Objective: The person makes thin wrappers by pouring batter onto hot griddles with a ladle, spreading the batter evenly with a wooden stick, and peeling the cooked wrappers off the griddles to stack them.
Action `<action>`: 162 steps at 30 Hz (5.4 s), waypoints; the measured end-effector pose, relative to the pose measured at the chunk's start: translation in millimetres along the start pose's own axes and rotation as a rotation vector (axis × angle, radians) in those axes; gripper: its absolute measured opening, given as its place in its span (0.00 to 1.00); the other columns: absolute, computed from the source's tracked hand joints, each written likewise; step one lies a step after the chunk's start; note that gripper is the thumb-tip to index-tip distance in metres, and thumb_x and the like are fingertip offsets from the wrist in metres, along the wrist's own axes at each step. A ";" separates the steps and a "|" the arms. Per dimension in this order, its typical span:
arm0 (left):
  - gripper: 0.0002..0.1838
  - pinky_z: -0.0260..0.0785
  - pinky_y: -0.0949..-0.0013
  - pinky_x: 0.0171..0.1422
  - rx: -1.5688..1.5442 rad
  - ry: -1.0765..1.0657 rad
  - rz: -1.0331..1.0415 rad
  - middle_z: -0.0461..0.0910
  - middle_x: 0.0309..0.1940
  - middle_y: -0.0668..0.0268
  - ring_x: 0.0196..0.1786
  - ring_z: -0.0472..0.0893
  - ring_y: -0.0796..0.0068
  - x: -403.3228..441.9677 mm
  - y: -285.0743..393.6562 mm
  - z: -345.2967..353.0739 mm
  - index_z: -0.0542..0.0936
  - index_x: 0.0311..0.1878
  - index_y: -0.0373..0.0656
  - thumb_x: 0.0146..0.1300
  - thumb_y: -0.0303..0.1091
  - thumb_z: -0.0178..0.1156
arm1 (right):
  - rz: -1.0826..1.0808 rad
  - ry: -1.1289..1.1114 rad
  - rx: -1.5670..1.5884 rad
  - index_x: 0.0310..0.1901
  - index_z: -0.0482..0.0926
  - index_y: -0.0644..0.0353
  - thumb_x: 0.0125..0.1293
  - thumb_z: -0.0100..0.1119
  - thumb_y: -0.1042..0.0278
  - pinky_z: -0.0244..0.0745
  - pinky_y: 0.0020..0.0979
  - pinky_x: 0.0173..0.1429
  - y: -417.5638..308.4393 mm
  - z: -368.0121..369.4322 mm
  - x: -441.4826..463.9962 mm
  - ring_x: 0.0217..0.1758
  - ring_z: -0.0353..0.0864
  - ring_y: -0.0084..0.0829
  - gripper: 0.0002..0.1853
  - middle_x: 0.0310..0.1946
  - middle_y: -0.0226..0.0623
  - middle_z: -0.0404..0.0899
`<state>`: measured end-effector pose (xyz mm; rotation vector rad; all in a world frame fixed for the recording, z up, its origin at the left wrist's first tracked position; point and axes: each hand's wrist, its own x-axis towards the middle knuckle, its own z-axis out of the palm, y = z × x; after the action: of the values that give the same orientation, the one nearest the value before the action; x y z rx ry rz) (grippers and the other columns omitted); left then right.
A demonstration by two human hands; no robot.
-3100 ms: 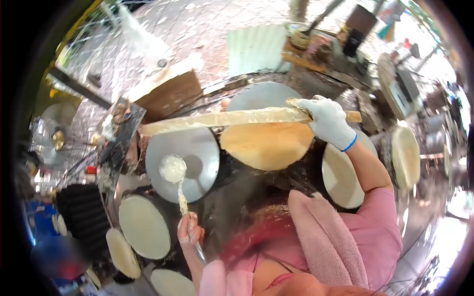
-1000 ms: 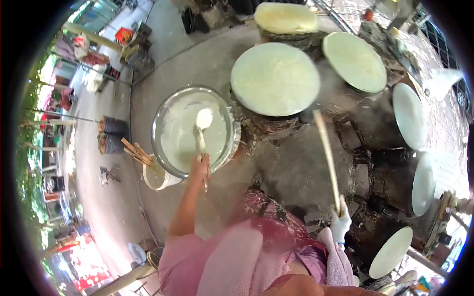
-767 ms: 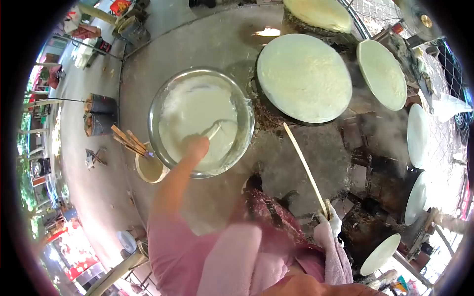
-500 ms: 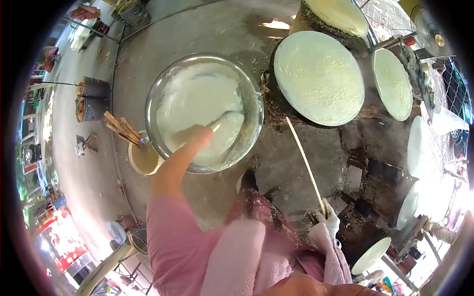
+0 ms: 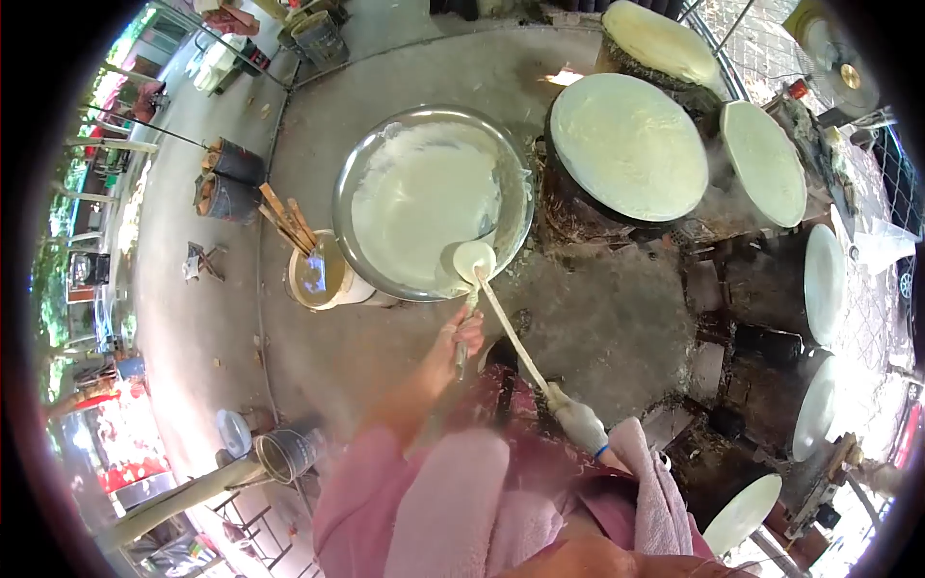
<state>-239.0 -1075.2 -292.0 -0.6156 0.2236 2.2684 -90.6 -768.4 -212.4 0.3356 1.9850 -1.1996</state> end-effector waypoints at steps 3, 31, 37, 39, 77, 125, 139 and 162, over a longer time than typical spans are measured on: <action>0.16 0.64 0.77 0.30 0.125 0.232 0.359 0.72 0.31 0.69 0.23 0.68 0.86 -20.1 -42.3 59.1 0.68 0.56 0.36 0.70 0.30 0.58 | 0.070 -0.011 -0.002 0.70 0.69 0.51 0.72 0.53 0.50 0.73 0.31 0.60 -9.0 -15.3 -34.6 0.53 0.82 0.35 0.28 0.56 0.42 0.82; 0.20 0.51 0.77 0.18 1.071 0.203 0.394 0.64 0.19 0.74 0.14 0.61 0.84 -30.5 -37.2 353.6 0.74 0.41 0.34 0.77 0.46 0.49 | -0.161 1.037 0.877 0.72 0.67 0.60 0.72 0.57 0.72 0.74 0.21 0.42 107.4 -140.1 -60.2 0.38 0.77 0.16 0.27 0.46 0.27 0.82; 0.18 0.48 0.82 0.16 0.818 0.148 -0.290 0.63 0.19 0.77 0.12 0.58 0.91 130.4 -153.7 370.5 0.72 0.46 0.31 0.80 0.41 0.45 | 0.086 1.110 0.895 0.71 0.70 0.48 0.72 0.59 0.64 0.66 0.20 0.27 180.4 -198.6 -105.4 0.23 0.68 0.12 0.27 0.30 0.21 0.77; 0.18 0.46 0.81 0.13 0.733 0.086 -0.479 0.62 0.19 0.77 0.10 0.56 0.91 192.2 -213.5 383.1 0.72 0.47 0.32 0.80 0.41 0.44 | 0.052 1.260 0.868 0.71 0.70 0.52 0.71 0.60 0.63 0.74 0.22 0.46 251.3 -206.3 -102.3 0.41 0.78 0.17 0.27 0.47 0.32 0.83; 0.17 0.74 0.55 0.39 2.055 -0.916 0.691 0.82 0.35 0.45 0.38 0.83 0.44 769.5 -576.4 517.3 0.72 0.54 0.31 0.70 0.34 0.61 | 0.667 1.465 0.891 0.51 0.84 0.56 0.70 0.56 0.45 0.77 0.40 0.37 351.2 -679.3 -96.4 0.31 0.85 0.38 0.22 0.28 0.45 0.84; 0.12 0.58 0.74 0.17 1.737 0.285 0.251 0.70 0.20 0.69 0.14 0.68 0.83 565.5 -533.3 489.6 0.71 0.37 0.39 0.73 0.37 0.54 | 0.036 0.485 0.798 0.50 0.86 0.58 0.68 0.63 0.54 0.65 0.23 0.25 488.6 -837.2 -167.2 0.21 0.69 0.15 0.17 0.23 0.23 0.77; 0.12 0.57 0.74 0.16 1.835 0.402 0.263 0.68 0.19 0.71 0.13 0.66 0.82 554.2 -524.8 477.0 0.69 0.36 0.43 0.74 0.38 0.54 | -0.066 0.390 0.606 0.52 0.85 0.59 0.68 0.61 0.56 0.62 0.26 0.24 506.3 -866.1 -177.2 0.20 0.66 0.16 0.18 0.19 0.24 0.71; 0.14 0.74 0.44 0.35 3.019 -0.225 0.192 0.80 0.25 0.44 0.31 0.82 0.40 596.1 -522.9 497.4 0.70 0.41 0.38 0.72 0.40 0.54 | 0.040 0.273 0.482 0.51 0.85 0.57 0.67 0.64 0.52 0.60 0.24 0.23 509.0 -844.1 -160.2 0.19 0.64 0.17 0.19 0.20 0.21 0.72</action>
<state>-397.6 -165.2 -140.6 1.2127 2.4318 0.0081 -99.9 230.2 -204.1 0.8138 1.8765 -1.6745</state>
